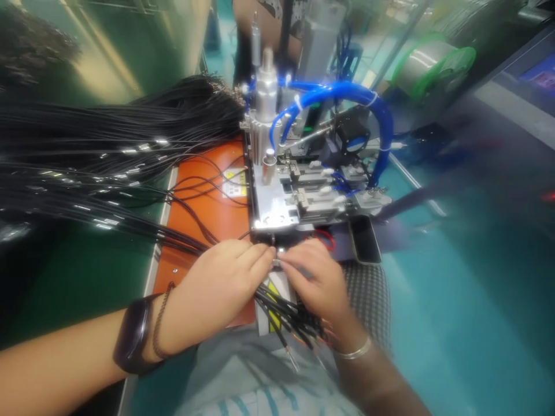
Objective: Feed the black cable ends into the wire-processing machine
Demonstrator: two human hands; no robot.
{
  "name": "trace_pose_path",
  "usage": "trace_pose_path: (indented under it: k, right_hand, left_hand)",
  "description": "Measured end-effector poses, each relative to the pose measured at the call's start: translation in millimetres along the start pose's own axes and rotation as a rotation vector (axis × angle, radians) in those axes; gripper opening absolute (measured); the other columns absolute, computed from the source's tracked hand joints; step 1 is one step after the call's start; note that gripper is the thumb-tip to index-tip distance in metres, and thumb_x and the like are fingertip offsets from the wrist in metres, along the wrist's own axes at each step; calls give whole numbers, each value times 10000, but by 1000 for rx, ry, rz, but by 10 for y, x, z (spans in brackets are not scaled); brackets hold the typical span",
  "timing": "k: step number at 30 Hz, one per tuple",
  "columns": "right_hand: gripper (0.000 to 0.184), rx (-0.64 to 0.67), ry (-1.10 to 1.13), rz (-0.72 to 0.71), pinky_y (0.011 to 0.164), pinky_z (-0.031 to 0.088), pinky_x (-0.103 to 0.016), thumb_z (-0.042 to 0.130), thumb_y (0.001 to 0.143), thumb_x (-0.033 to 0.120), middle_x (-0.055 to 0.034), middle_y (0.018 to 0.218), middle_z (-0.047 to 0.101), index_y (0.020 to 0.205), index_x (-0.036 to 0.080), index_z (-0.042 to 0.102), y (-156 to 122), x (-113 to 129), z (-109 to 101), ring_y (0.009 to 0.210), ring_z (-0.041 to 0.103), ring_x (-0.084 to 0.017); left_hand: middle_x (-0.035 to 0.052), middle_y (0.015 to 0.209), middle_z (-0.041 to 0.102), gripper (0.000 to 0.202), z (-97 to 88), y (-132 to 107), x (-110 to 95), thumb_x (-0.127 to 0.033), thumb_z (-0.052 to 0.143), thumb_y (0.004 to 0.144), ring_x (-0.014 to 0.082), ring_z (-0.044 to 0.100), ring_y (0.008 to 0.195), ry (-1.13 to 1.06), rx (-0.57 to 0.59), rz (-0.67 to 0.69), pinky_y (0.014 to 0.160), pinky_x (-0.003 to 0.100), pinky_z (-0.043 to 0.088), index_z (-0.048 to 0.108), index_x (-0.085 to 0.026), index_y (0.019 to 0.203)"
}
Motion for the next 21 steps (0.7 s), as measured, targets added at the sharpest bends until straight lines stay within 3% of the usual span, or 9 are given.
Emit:
trace_pose_path:
  k: [4,10,12,14,16,21]
  right_hand:
    - [105,-136,-50,20,716,487,-351,619,812,150,-19,759,705,837,229,685,-18,11,28,725,615,-172]
    - [96,-258,-91,64,705,487,-356,611,814,161,-29,758,694,823,230,678,-54,22,59,735,608,-183]
    - [108,-200,-120,35,724,475,-360,599,823,162,-29,770,704,830,229,683,-60,36,76,735,606,-180]
    - [111,-45,-160,-7,744,451,-370,597,829,171,-16,770,716,818,235,686,-60,51,115,730,601,-179]
    - [87,40,-184,26,761,432,-380,614,822,190,-7,767,720,805,236,685,-54,47,129,746,591,-187]
    - [70,-102,-24,252,756,462,-353,603,828,223,-25,813,691,835,229,671,-12,15,72,804,585,-193]
  left_hand:
    - [91,946,651,248,23,-20,12,-113,453,857,219,600,839,-49,-26,-56,700,359,494,588,-119,1065]
    - [71,840,641,161,69,-19,42,-193,449,899,201,589,760,42,-109,-122,644,334,447,604,-151,911]
    - [48,760,620,146,80,-24,48,-185,454,894,188,568,702,58,-105,-125,618,325,422,587,-158,842]
    - [29,700,593,153,79,-30,55,-199,461,894,180,545,657,62,-111,-138,600,322,400,565,-167,786]
    - [19,676,576,164,72,-34,56,-216,462,896,177,527,635,63,-123,-147,587,323,382,549,-175,764]
    - [15,650,547,190,69,-30,41,-221,456,898,178,503,617,88,-117,-129,575,326,357,532,-179,729]
Point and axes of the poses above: each hand's wrist, its own y-axis towards the middle knuckle, its own z-axis out of the palm, x = y × z, the point moved 3 cm from there along y, towards the middle knuckle
